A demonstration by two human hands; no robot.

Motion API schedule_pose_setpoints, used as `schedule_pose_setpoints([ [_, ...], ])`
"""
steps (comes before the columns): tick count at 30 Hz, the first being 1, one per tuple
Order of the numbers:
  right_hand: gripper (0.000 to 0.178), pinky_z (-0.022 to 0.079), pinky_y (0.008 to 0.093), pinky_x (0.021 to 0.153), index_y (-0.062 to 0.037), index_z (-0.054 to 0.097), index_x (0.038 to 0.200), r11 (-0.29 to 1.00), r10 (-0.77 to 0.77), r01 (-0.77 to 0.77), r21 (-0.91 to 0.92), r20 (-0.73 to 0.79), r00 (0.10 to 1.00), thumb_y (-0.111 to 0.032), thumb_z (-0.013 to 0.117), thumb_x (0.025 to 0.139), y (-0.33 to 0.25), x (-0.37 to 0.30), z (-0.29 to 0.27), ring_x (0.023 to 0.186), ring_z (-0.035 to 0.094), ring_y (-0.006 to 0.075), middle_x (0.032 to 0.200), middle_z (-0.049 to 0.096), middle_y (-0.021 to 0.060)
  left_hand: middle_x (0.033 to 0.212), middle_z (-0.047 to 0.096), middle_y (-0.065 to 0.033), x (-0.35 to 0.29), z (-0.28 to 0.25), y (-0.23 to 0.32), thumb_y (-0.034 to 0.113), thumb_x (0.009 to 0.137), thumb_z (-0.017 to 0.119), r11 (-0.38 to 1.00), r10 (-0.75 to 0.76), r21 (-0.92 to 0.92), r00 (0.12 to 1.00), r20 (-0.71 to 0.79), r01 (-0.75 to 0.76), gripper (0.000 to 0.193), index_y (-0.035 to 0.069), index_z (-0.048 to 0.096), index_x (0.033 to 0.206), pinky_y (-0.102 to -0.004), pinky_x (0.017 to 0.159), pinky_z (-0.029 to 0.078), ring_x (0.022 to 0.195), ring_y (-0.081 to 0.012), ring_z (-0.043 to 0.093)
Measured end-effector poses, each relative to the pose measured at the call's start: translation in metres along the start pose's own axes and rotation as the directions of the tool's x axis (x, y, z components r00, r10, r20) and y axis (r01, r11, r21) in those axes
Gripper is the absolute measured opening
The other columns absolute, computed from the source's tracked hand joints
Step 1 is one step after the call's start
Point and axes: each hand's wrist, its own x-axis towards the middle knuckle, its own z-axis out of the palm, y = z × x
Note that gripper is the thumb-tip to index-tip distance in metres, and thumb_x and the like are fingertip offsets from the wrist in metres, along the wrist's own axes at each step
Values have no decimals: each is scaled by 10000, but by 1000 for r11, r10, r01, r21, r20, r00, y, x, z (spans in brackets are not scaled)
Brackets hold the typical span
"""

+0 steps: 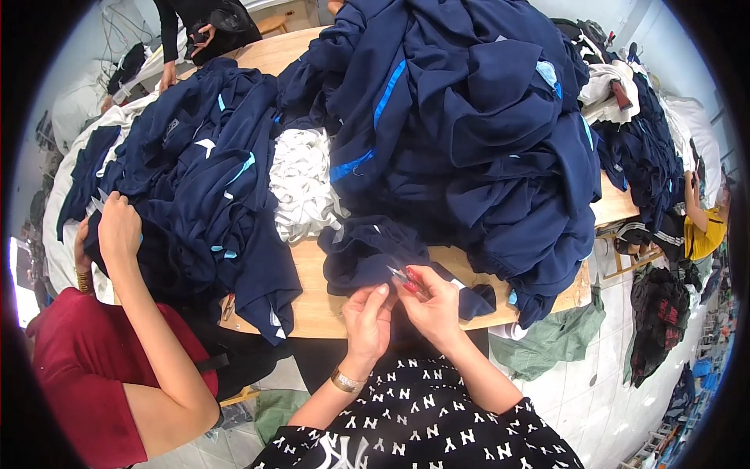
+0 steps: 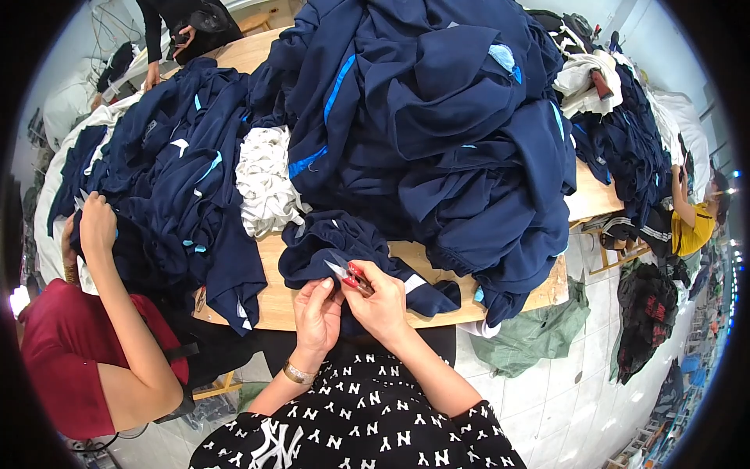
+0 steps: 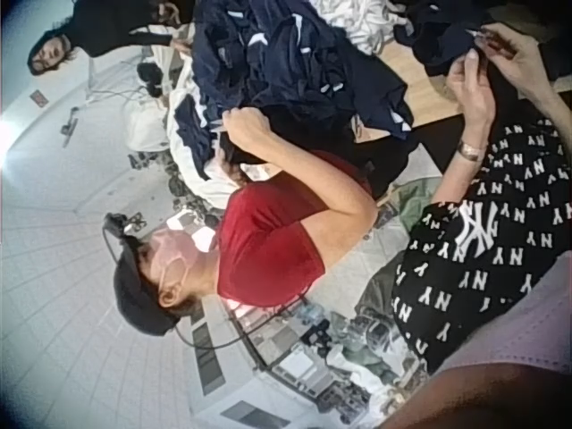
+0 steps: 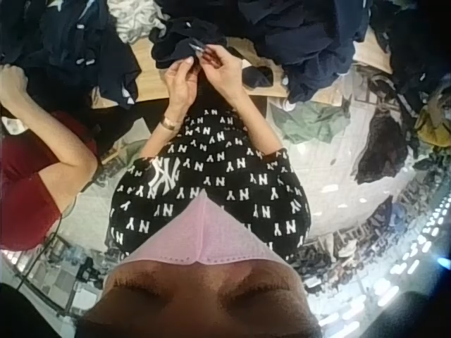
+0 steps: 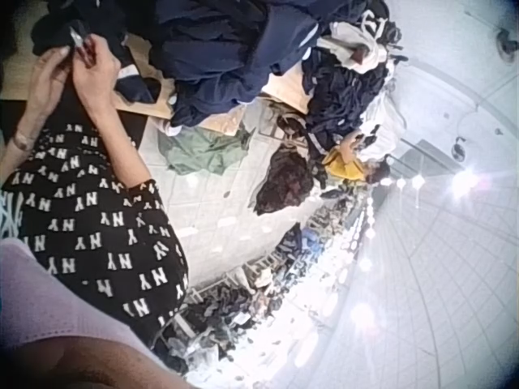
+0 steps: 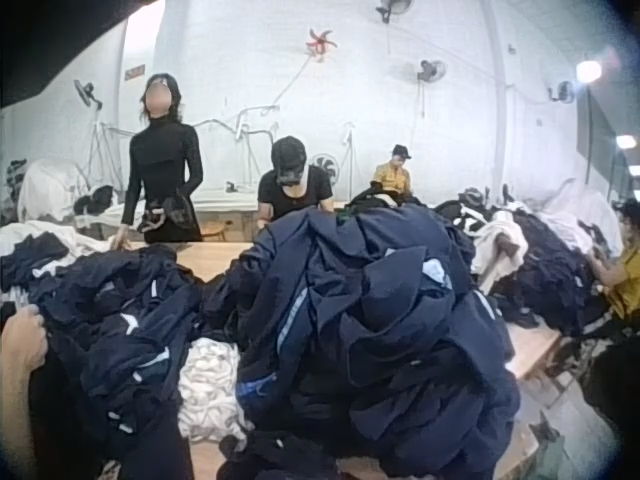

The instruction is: Trimming loose threads and inspecting blue athletic garments at a textile manufacturing facility.

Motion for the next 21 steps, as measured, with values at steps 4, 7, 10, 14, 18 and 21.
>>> schedule_pose_setpoints([
  [4, 139, 460, 175, 618, 31, 603, 921, 966, 127, -125, 227, 5, 992, -51, 654, 822, 3, 2, -3, 709, 550, 29, 781, 631, 11, 961, 648, -84, 0, 9, 5, 39, 878, 534, 997, -47, -59, 998, -34, 44, 103, 21, 624, 925, -350, 867, 490, 891, -173, 615],
  [7, 103, 461, 172, 648, 31, 595, 920, 894, 164, -155, 421, 16, 986, -32, 626, 844, 6, 0, -3, 736, 549, 36, 840, 631, 20, 962, 644, -82, 1, 13, 9, 46, 874, 537, 989, -90, -121, 995, -34, 85, 100, 22, 621, 924, -356, 881, 486, 902, -168, 609],
  [10, 134, 456, 174, 615, 24, 592, 918, 936, 112, -95, 339, -29, 993, -40, 657, 820, 10, -4, -3, 697, 546, 26, 794, 635, 15, 958, 641, -77, 2, 13, 11, 54, 871, 542, 984, -117, -142, 992, -41, 110, 98, 25, 618, 925, -358, 883, 483, 906, -162, 605],
  [14, 206, 449, 170, 643, 6, 581, 961, 991, -12, 14, 133, -17, 1000, -12, 681, 782, 0, -5, -1, 739, 555, 32, 803, 626, 12, 957, 642, -68, 2, 6, 5, 57, 871, 539, 990, -105, -94, 994, -32, 101, 101, 24, 615, 928, -339, 868, 478, 901, -159, 602],
  [18, 182, 446, 195, 535, 6, 578, 898, 995, -97, 98, 4, -107, 990, -58, 697, 776, 1, 4, 1, 611, 558, 32, 687, 628, 39, 948, 644, -65, 0, 6, 2, 64, 876, 529, 990, -91, -105, 996, -16, 89, 111, 13, 613, 928, -336, 879, 473, 910, -158, 600],
  [21, 181, 421, 183, 512, 4, 575, 861, 975, 30, 0, 221, -134, 991, -102, 702, 787, 15, 5, -4, 581, 510, 15, 662, 610, 17, 982, 639, -64, 1, 22, 12, 64, 873, 528, 985, -125, -123, 991, -48, 118, 130, 14, 611, 961, -353, 917, 467, 931, -167, 597],
])
